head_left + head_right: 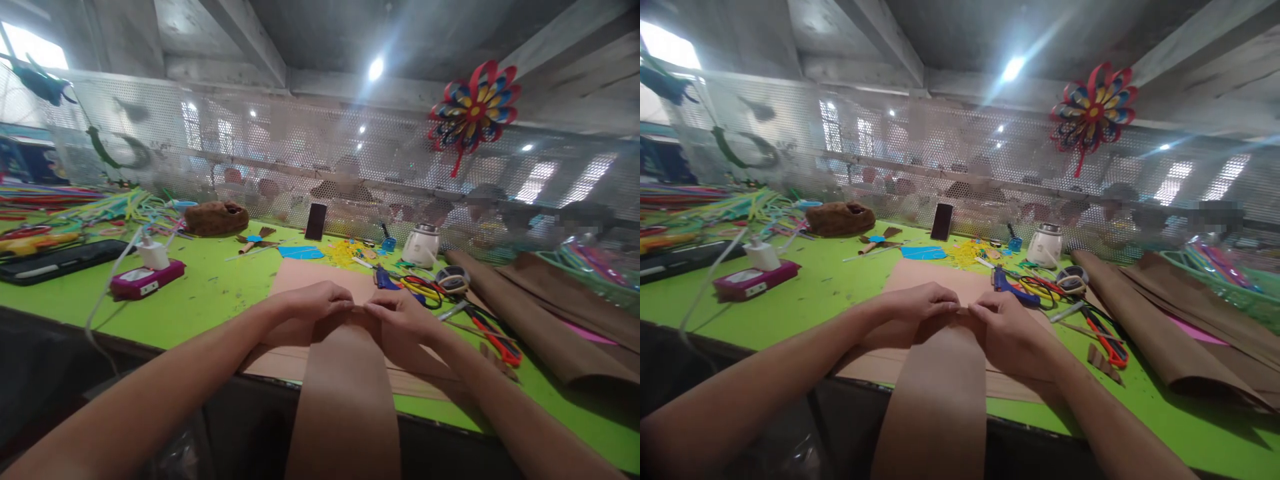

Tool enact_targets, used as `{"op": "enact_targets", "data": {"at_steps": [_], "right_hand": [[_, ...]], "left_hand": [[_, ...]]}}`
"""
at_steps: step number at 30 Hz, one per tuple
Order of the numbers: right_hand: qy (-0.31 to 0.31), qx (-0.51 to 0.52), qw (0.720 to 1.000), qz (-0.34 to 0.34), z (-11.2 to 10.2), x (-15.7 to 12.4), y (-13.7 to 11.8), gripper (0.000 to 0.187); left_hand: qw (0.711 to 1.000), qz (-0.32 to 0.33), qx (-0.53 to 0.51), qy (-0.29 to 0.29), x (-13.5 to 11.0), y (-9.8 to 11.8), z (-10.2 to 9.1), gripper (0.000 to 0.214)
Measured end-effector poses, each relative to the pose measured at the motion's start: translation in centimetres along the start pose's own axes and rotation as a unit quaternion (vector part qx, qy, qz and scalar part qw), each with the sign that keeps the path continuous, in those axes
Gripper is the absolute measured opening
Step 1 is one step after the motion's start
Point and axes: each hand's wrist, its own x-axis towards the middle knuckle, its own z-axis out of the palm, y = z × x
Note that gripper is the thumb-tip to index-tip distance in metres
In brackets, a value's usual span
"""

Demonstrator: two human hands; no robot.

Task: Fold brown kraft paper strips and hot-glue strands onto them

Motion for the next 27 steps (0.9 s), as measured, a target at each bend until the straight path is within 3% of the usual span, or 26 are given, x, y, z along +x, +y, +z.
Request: {"op": "enact_targets", "data": {"at_steps": [5, 16, 27], "right_hand": [[-0.006, 0.01, 1.0, 0.004, -0.7, -0.1, -0.4, 0.025], [-0.03, -0.016, 0.999, -0.037, -0.9, -0.5, -1.2, 0.024], [0.009, -0.067, 0.998, -0.018, -0.1, -0.9, -1.9, 0.034]], "left_hand": [[1.0, -0.001, -0.014, 0.021, -0.1, 0.3, 0.4, 0.032], [0.999, 0.004, -0.044, 0.011, -0.4, 1.1, 0.8, 0.031], [0.999, -0.002, 0.031, 0.029, -0.7, 1.1, 1.3, 0.031]]}}
